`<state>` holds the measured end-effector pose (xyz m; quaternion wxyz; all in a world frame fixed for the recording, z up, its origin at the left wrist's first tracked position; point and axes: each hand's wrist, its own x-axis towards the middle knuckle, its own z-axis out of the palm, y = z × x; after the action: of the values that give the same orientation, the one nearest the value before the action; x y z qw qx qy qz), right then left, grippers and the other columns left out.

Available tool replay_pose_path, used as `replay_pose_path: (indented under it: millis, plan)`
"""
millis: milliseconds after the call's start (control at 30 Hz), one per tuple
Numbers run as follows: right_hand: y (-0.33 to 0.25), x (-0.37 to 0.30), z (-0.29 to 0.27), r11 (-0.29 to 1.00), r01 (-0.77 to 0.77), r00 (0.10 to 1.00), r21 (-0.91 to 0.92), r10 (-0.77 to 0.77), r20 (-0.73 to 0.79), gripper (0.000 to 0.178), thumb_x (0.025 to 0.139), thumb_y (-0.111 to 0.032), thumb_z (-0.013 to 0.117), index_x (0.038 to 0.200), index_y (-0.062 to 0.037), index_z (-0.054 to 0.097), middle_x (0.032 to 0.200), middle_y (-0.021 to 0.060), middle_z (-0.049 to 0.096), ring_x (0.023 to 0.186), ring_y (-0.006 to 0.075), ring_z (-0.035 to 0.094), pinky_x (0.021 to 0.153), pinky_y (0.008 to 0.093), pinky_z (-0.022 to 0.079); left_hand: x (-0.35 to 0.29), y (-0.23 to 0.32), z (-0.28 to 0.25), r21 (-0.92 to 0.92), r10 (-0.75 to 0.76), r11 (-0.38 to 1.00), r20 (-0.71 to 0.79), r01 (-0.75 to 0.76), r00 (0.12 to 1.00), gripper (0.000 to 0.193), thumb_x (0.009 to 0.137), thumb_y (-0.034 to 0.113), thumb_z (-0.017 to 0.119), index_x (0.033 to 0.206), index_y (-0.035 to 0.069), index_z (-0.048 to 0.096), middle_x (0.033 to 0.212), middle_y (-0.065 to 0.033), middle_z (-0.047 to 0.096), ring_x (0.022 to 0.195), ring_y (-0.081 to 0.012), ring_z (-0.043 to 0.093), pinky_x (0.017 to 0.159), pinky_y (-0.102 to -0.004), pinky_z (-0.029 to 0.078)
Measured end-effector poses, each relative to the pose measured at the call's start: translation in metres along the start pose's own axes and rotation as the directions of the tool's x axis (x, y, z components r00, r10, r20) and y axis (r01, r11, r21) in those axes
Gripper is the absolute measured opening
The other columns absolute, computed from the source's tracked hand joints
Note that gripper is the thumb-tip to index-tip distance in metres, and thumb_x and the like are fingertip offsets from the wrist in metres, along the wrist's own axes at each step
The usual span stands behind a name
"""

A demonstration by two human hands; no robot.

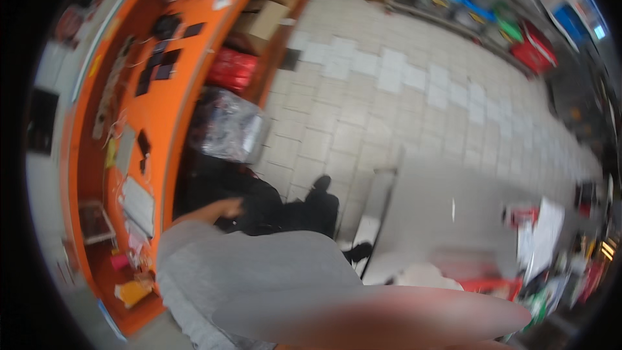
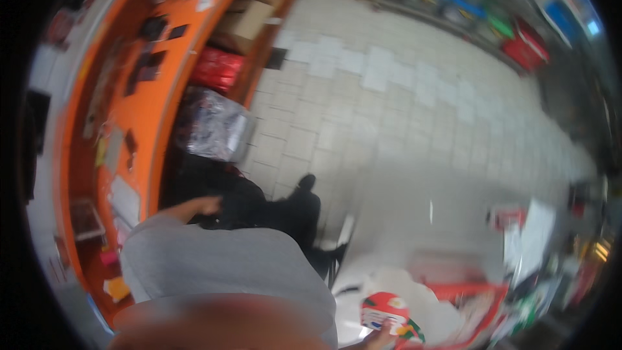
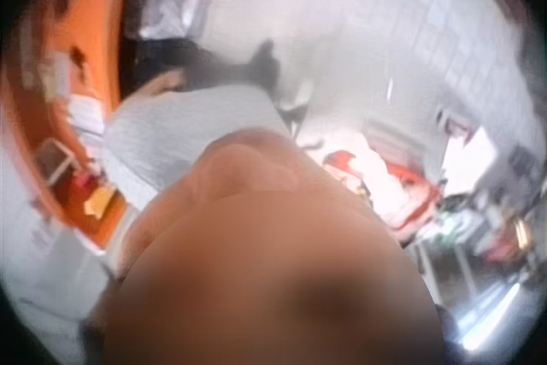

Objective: The person assembles small, colorful paper boxes by folding flat pieces into three-dimensional containers. They repeatedly pick up flat paper sheets, fold the sides, and tuck the flaps to form the box shape, then place the finished boxes into a stack.

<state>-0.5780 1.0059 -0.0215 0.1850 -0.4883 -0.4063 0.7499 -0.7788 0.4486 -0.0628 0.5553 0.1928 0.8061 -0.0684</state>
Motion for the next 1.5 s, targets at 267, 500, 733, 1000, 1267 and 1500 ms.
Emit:
replay_pose_path:
  millis: [267,500,733,1000,1267,1500]
  plan:
    - [-0.055,0.051,0.128,0.972,-0.023,1.0,-0.234,0.019,-0.019,0.057,0.085,-0.029,0.055,0.136,-0.0117,0.035,0.132,0.0149,0.042,0.12,0.0317,0.042,0.098,0.0463,0.035,0.03,0.135,-0.232,-0.634,0.15,0.336,-0.694,-0.696,0.705,0.049,0.085,0.02,0.061,0.129,0.01,0.042,0.111,-0.0092,0.06,0.095,-0.0186,0.058,0.08,-0.0308,0.047]
    - [-0.102,0.106,0.2,0.873,0.024,0.996,-0.488,0.019,0.084,0.055,0.086,-0.029,0.053,0.136,-0.0109,0.035,0.134,0.0163,0.041,0.122,0.033,0.04,0.1,0.0474,0.033,0.054,0.186,-0.23,-0.716,-0.033,0.242,-0.68,-0.655,0.732,0.054,0.086,0.03,0.061,0.131,0.008,0.041,0.11,-0.0106,0.061,0.099,-0.0237,0.057,0.086,-0.0349,0.045]
    - [-0.155,0.144,0.31,0.76,0.23,0.952,-0.608,-0.047,0.302,0.053,0.088,-0.029,0.051,0.135,-0.01,0.035,0.136,0.0176,0.04,0.123,0.0344,0.039,0.101,0.0486,0.032,0.025,0.275,-0.395,-0.226,0.52,0.31,-0.773,-0.923,0.364,0.073,0.079,0.032,0.068,0.135,0.001,0.033,0.117,-0.0203,0.056,0.107,-0.0322,0.054,0.09,-0.0378,0.042]
    - [-0.198,0.146,0.57,0.828,0.528,0.653,-0.191,-0.252,0.714,0.045,0.088,-0.022,0.055,0.13,-0.0115,0.045,0.124,0.0102,0.053,0.109,0.0208,0.05,0.092,0.0377,0.039,-0.004,0.086,-0.349,-0.422,-0.162,0.07,-0.899,-0.904,0.408,0.063,0.087,0.021,0.062,0.139,0.005,0.03,0.128,-0.0156,0.049,0.112,-0.0251,0.052,0.094,-0.0356,0.043]
    - [-0.04,0.122,0.756,0.806,0.262,0.38,-0.531,0.42,0.824,0.032,0.082,-0.023,0.06,0.113,-0.0147,0.055,0.096,-0.0007,0.059,0.088,0.0108,0.056,0.076,0.0307,0.043,0.009,-0.032,-0.24,-0.834,-0.725,-0.296,-0.122,-0.466,0.678,0.061,0.081,0.026,0.066,0.128,-0.004,0.041,0.1,-0.0112,0.058,0.086,-0.0167,0.055,0.078,-0.0294,0.045]
    - [-0.017,0.154,0.828,0.695,0.404,-0.016,-0.595,0.656,0.755,0.031,0.084,-0.01,0.061,0.115,-0.0092,0.055,0.095,-0.0004,0.061,0.09,0.0096,0.057,0.077,0.0254,0.045,0.089,-0.16,-0.467,-0.72,-0.683,0.136,-0.566,-0.681,0.462,0.047,0.087,0.022,0.062,0.124,-0.003,0.046,0.109,-0.0158,0.06,0.101,-0.021,0.058,0.083,-0.0318,0.047]
